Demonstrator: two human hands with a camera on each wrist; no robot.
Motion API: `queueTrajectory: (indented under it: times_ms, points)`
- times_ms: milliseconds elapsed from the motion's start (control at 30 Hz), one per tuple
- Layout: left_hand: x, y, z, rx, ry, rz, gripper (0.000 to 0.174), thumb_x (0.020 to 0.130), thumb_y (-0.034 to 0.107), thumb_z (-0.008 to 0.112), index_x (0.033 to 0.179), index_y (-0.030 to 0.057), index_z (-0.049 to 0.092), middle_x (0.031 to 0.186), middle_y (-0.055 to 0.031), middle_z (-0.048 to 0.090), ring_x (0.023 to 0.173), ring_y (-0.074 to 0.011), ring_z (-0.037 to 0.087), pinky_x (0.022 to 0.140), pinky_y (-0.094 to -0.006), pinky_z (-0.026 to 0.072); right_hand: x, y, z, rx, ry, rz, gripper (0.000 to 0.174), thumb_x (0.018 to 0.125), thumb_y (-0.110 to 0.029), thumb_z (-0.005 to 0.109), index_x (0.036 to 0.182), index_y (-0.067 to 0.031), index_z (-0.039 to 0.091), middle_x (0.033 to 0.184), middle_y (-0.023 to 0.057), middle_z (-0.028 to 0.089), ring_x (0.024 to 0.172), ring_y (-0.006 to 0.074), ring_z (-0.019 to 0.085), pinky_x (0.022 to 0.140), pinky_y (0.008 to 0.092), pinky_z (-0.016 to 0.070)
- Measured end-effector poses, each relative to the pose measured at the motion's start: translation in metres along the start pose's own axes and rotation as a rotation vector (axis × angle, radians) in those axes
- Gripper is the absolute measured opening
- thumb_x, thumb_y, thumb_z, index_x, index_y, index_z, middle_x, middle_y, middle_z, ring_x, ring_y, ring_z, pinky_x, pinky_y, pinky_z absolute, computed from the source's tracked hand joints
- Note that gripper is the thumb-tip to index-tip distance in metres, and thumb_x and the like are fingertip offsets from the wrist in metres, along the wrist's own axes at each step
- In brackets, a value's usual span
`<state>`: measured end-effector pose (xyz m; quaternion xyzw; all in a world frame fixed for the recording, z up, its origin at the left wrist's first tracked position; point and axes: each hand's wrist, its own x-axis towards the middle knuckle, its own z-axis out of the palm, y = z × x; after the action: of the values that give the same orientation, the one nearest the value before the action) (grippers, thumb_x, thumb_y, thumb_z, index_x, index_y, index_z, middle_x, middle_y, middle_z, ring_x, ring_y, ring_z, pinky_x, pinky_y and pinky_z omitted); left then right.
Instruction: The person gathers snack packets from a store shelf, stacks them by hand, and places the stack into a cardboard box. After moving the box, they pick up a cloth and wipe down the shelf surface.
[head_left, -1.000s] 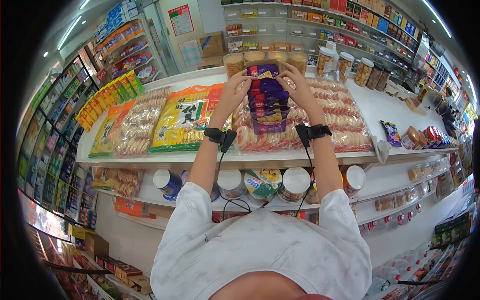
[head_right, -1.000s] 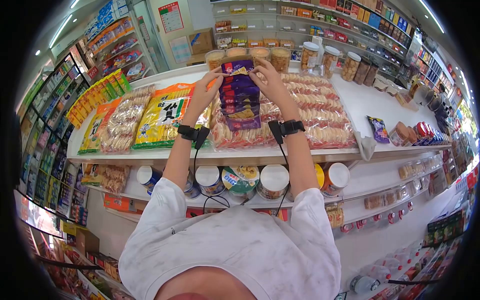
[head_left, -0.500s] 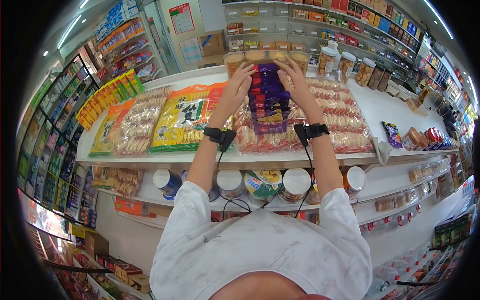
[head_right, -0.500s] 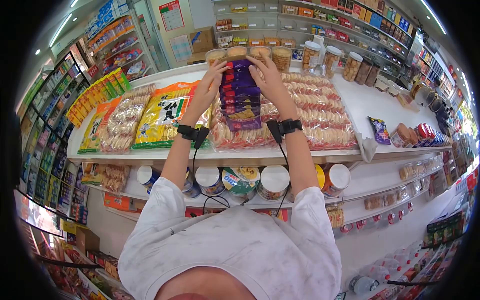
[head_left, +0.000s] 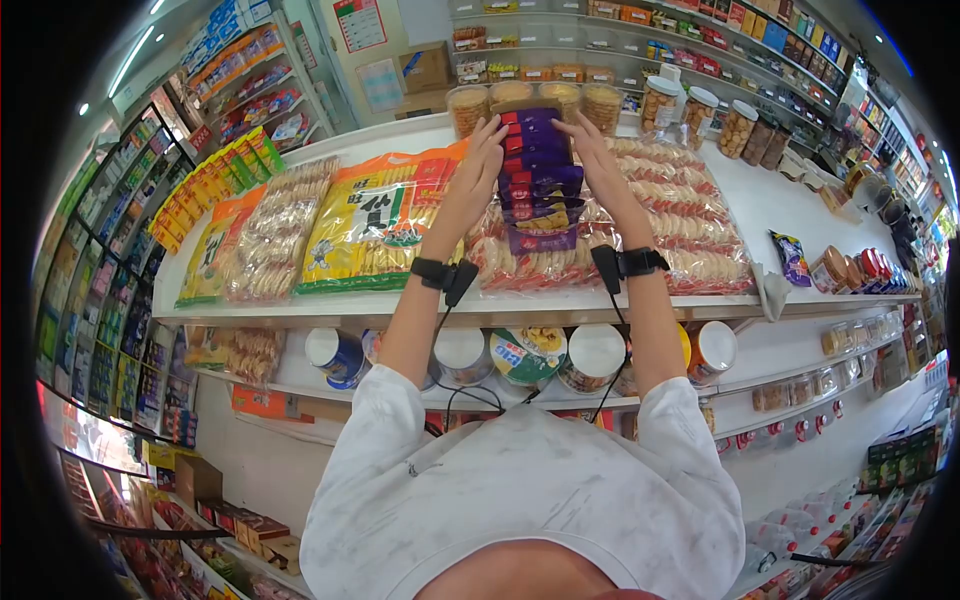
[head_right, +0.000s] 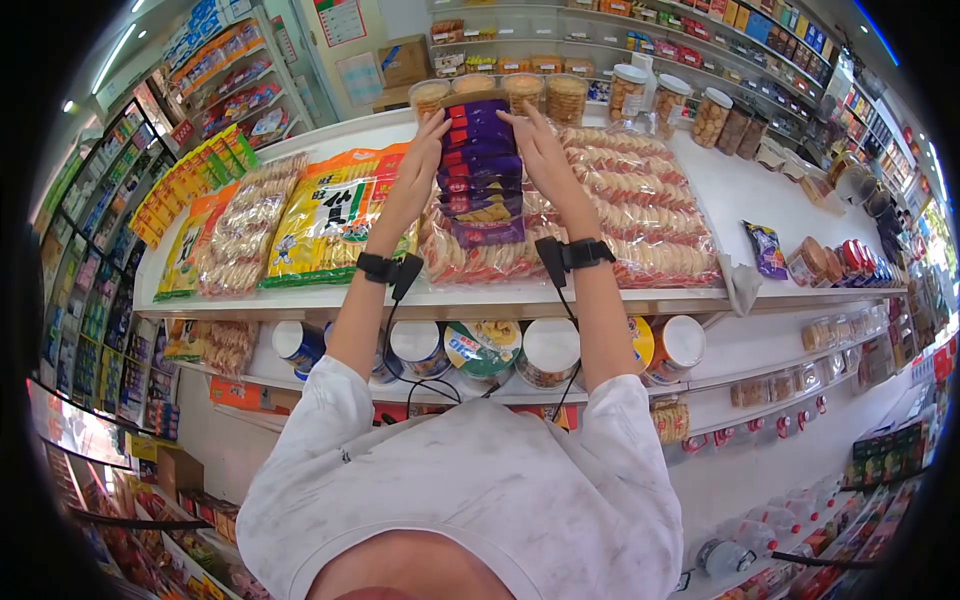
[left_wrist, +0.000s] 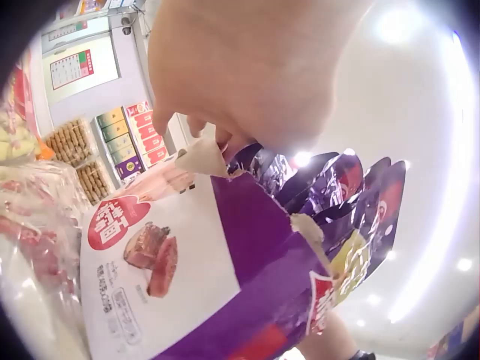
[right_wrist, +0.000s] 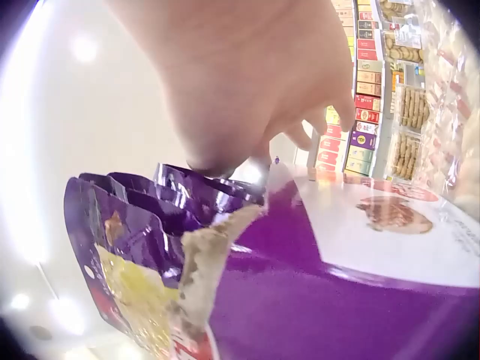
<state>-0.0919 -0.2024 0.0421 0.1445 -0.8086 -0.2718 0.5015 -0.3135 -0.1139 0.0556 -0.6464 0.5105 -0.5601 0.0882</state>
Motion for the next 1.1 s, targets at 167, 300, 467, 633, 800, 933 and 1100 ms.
queueTrajectory:
  times_ms: [167,300,467,633,800,933,1100]
  points:
    - [-0.003,0.017,-0.008,-0.053,-0.081,-0.008,0.048,0.113,0.036,0.041,0.14,0.0035,0.063,0.155,-0.0177,0.05,0.152,-0.0303,0.036,0.123,-0.0407,0.0273,-0.009,-0.026,-0.009,-0.064,0.015,-0.142,0.049,0.11,-0.044,0.043,0.14,-0.0124,0.066,0.165,0.02,0.033,0.154,0.0375,0.028,0.124,0.0457,0.0242]
    - [-0.007,0.02,-0.002,-0.09,-0.009,-0.12,0.045,0.111,0.038,0.047,0.138,0.0063,0.065,0.153,-0.0194,0.053,0.145,-0.0291,0.047,0.118,-0.04,0.036,-0.011,-0.019,-0.005,-0.176,0.008,-0.125,0.046,0.11,-0.04,0.044,0.134,-0.0099,0.07,0.165,0.0164,0.036,0.153,0.0332,0.033,0.122,0.044,0.0291]
    - [-0.006,-0.002,-0.006,0.001,0.009,-0.13,0.039,0.104,0.029,0.063,0.136,0.0066,0.066,0.145,-0.0168,0.061,0.134,-0.0259,0.058,0.109,-0.0369,0.046,-0.009,-0.011,-0.003,-0.053,0.027,-0.009,0.043,0.109,-0.039,0.047,0.126,-0.0098,0.074,0.161,0.0161,0.04,0.15,0.0323,0.038,0.119,0.0435,0.0328]
    - [-0.003,0.001,-0.008,0.029,0.022,-0.104,0.033,0.1,0.019,0.069,0.13,0.0051,0.07,0.136,-0.0127,0.068,0.131,-0.0247,0.06,0.106,-0.0369,0.0483,-0.006,-0.007,0.005,0.016,0.099,-0.056,0.03,0.104,-0.03,0.056,0.116,-0.0077,0.072,0.155,0.0179,0.048,0.147,0.0334,0.041,0.118,0.045,0.0332]
    - [-0.002,0.0,-0.009,0.023,0.003,0.003,0.023,0.1,0.013,0.067,0.12,0.0037,0.072,0.128,-0.009,0.072,0.136,-0.0267,0.057,0.112,-0.0398,0.0446,-0.002,0.005,0.009,0.144,0.157,-0.083,0.021,0.1,-0.024,0.064,0.109,-0.006,0.07,0.15,0.0177,0.053,0.145,0.0333,0.045,0.117,0.0443,0.0359]
    - [-0.001,0.003,-0.007,-0.053,0.037,0.006,0.019,0.098,0.015,0.07,0.114,0.0043,0.073,0.124,-0.0086,0.073,0.135,-0.0286,0.057,0.112,-0.0422,0.0433,0.001,0.012,0.005,0.115,0.132,-0.055,0.025,0.099,-0.029,0.068,0.105,-0.0044,0.07,0.151,0.0178,0.052,0.144,0.0335,0.046,0.115,0.0433,0.0385]
    - [0.0,0.007,-0.008,-0.033,0.028,-0.03,0.02,0.097,0.015,0.071,0.113,0.0026,0.073,0.126,-0.0103,0.071,0.138,-0.0281,0.055,0.114,-0.0424,0.042,-0.003,0.015,-0.004,0.202,-0.02,0.096,0.039,0.099,-0.037,0.07,0.11,0.0004,0.073,0.155,0.0187,0.049,0.143,0.0315,0.047,0.114,0.0424,0.0399]
